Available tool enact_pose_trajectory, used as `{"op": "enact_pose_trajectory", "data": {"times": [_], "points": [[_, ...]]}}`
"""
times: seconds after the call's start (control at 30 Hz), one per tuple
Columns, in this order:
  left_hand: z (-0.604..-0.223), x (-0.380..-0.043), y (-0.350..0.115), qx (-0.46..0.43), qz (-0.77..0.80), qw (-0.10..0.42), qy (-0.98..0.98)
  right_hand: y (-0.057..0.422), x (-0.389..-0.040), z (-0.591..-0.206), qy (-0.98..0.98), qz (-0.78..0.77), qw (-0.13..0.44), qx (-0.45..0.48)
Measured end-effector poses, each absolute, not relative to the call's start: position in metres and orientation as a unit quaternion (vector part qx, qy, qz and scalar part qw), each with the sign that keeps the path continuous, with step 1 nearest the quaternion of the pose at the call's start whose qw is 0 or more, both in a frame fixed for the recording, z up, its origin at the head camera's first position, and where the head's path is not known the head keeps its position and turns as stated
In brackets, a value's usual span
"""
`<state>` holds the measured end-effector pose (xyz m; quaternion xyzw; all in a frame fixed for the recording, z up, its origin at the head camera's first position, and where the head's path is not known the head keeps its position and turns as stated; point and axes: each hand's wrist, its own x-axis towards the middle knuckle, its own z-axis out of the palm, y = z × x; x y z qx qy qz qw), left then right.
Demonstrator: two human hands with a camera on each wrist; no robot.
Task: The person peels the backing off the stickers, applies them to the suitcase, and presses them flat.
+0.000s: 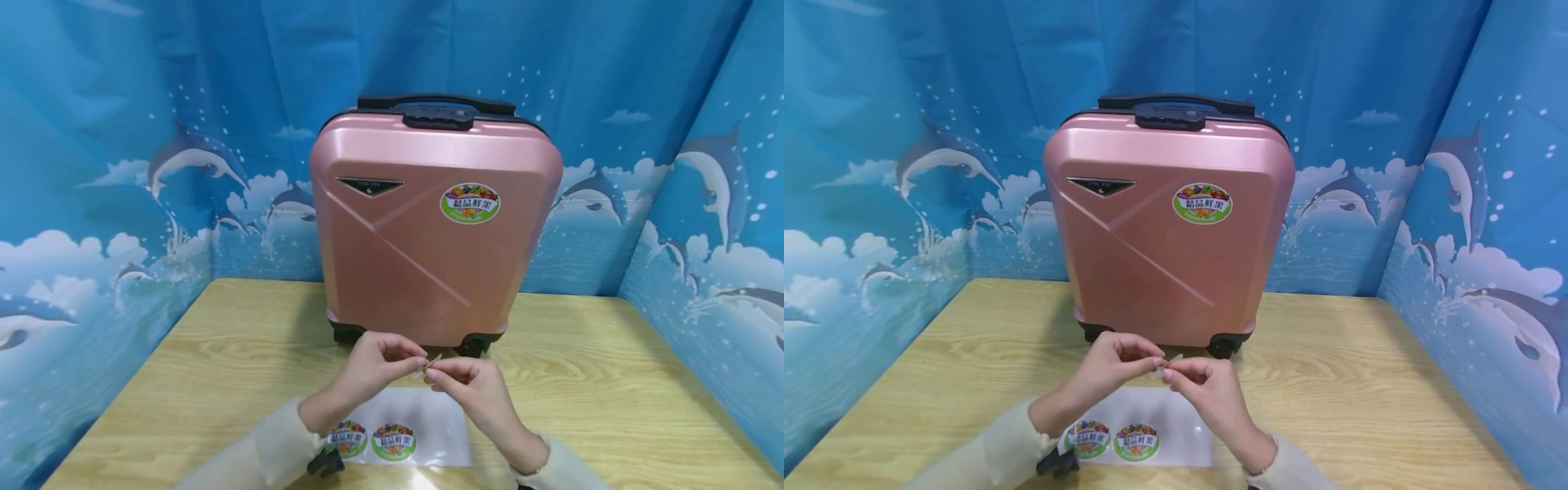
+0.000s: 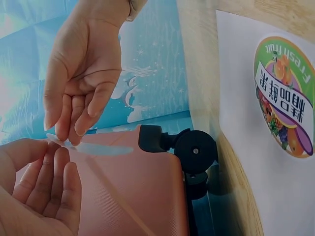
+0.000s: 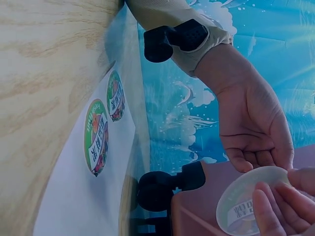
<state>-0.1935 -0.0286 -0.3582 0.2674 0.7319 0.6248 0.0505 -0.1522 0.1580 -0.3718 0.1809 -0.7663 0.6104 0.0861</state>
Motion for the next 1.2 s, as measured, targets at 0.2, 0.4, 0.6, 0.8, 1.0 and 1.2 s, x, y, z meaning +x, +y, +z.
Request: {"op": "enact_pose_trajectory", "data": {"times": [0.2,0.4,0.6,0.8,1.0,1.2], "points": [[-0.362,-0.194,-0.029,0.271,0.62,0.05,0.734,0.156,-0.153,-0.374,-0.761,0.62,0.09,0.171],[-0.362,-0.194,-0.029,0.277,0.618,0.051,0.734,0.156,-0.153,-0.375,-0.754,0.627,0.088,0.174],[-0.364,-0.195,-0.033,0.272,0.625,0.054,0.73,0.158,-0.152,-0.378,-0.753,0.623,0.076,0.195],[-0.366,-0.198,-0.042,0.265,0.626,0.026,0.733,0.163,-0.15,-0.38,-0.758,0.619,0.071,0.193],[-0.367,-0.204,-0.05,0.252,0.617,0.002,0.745,0.169,-0.15,-0.382,-0.76,0.618,0.077,0.185],[-0.371,-0.209,-0.052,0.214,0.618,-0.001,0.756,0.173,-0.149,-0.382,-0.757,0.618,0.086,0.194]]}}
